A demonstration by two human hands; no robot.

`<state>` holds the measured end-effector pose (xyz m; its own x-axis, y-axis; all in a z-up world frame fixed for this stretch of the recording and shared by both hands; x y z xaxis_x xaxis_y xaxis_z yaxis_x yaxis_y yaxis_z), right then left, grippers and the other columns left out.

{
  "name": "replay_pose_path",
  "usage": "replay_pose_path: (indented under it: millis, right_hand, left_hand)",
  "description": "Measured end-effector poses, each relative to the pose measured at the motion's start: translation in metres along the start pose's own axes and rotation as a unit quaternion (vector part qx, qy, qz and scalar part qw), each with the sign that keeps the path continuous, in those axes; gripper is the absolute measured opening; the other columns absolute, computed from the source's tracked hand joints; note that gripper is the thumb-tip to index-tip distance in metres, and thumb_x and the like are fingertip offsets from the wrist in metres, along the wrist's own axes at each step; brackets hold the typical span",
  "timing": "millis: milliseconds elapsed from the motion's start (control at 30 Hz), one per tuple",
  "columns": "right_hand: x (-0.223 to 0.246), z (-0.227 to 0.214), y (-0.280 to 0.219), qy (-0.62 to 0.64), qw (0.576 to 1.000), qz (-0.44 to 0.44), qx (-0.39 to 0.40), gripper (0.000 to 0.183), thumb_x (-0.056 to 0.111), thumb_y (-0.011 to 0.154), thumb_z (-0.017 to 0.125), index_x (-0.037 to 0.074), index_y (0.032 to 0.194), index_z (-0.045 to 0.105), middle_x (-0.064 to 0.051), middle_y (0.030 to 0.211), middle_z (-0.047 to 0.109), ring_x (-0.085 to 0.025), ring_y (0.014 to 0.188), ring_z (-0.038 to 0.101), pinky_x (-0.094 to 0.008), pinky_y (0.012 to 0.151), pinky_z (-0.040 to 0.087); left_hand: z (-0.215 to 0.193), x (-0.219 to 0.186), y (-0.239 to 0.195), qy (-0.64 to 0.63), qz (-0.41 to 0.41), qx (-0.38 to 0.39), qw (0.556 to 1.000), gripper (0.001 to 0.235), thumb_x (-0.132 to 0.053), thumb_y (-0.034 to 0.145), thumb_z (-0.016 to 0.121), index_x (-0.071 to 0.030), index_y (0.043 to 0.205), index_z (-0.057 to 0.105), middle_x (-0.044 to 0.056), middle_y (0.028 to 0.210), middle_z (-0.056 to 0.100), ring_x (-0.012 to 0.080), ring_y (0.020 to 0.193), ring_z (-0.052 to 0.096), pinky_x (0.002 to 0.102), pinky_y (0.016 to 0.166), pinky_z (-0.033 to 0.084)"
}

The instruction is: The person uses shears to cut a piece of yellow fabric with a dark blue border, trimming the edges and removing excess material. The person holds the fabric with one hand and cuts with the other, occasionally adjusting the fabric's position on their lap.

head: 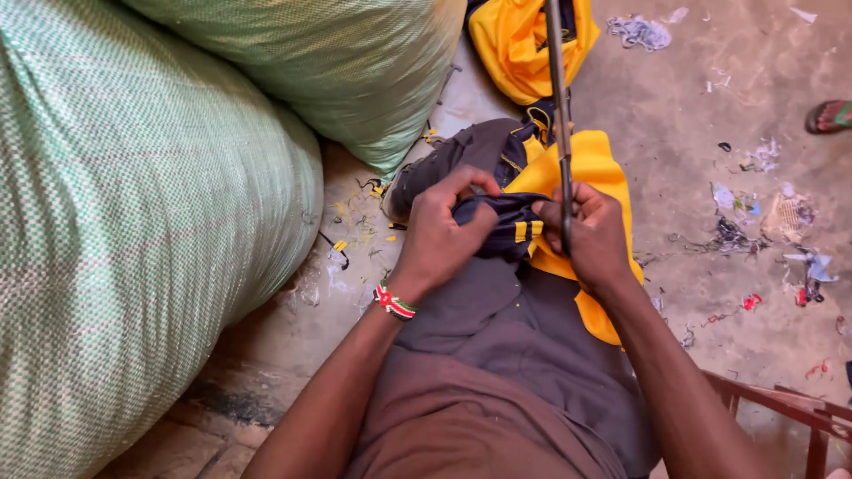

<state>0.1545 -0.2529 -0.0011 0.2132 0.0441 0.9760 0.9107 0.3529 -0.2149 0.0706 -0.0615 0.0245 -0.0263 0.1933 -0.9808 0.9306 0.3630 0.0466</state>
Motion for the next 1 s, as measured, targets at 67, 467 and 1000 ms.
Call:
replay_pose_path:
  millis: [67, 467, 1000]
  right_hand:
    - [-0.025, 0.002, 0.008, -0.003, 1.000, 0.015, 0.002, 0.022, 0.002, 0.087, 0.079, -0.001, 0.085, 0.057, -0.005, 0.053, 0.050, -0.009, 0.038, 0.051, -0.020, 0.037, 0.038]
    - [-0.035, 0.010, 0.014, -0.052, 0.997, 0.060, -0.004, 0.022, 0.009, 0.090, 0.078, -0.001, 0.084, 0.059, -0.005, 0.049, 0.048, -0.009, 0.037, 0.049, -0.021, 0.038, 0.038]
    - [-0.022, -0.006, 0.006, -0.213, 0.973, -0.048, -0.074, 0.028, 0.013, 0.089, 0.088, -0.001, 0.096, 0.065, -0.007, 0.064, 0.057, -0.009, 0.053, 0.051, -0.019, 0.048, 0.039]
  left_hand:
    - [0.003, 0.028, -0.001, 0.057, 0.006, 0.013, 0.998, 0.021, -0.019, 0.080, 0.072, -0.026, 0.100, 0.075, 0.005, 0.083, 0.065, 0.0273, 0.082, 0.068, 0.040, 0.076, 0.057]
    - [0.014, 0.056, 0.007, -0.098, -0.006, -0.072, 0.993, 0.006, -0.016, 0.091, 0.075, -0.016, 0.095, 0.080, 0.002, 0.094, 0.072, 0.0179, 0.095, 0.070, 0.031, 0.083, 0.056]
    - [-0.017, -0.007, -0.033, -0.448, -0.174, -0.140, 0.866, 0.027, -0.003, 0.091, 0.064, 0.007, 0.116, 0.069, 0.024, 0.079, 0.072, 0.0229, 0.055, 0.072, 0.023, 0.037, 0.055]
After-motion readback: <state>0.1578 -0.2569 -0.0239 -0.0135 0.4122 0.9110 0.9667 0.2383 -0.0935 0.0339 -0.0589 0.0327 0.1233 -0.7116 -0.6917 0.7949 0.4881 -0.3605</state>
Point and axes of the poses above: each hand's wrist, its own y-axis towards the middle knuckle, its own z-axis out of the palm, x = y × z, the point moved 2 cm from there along y, towards the middle knuckle
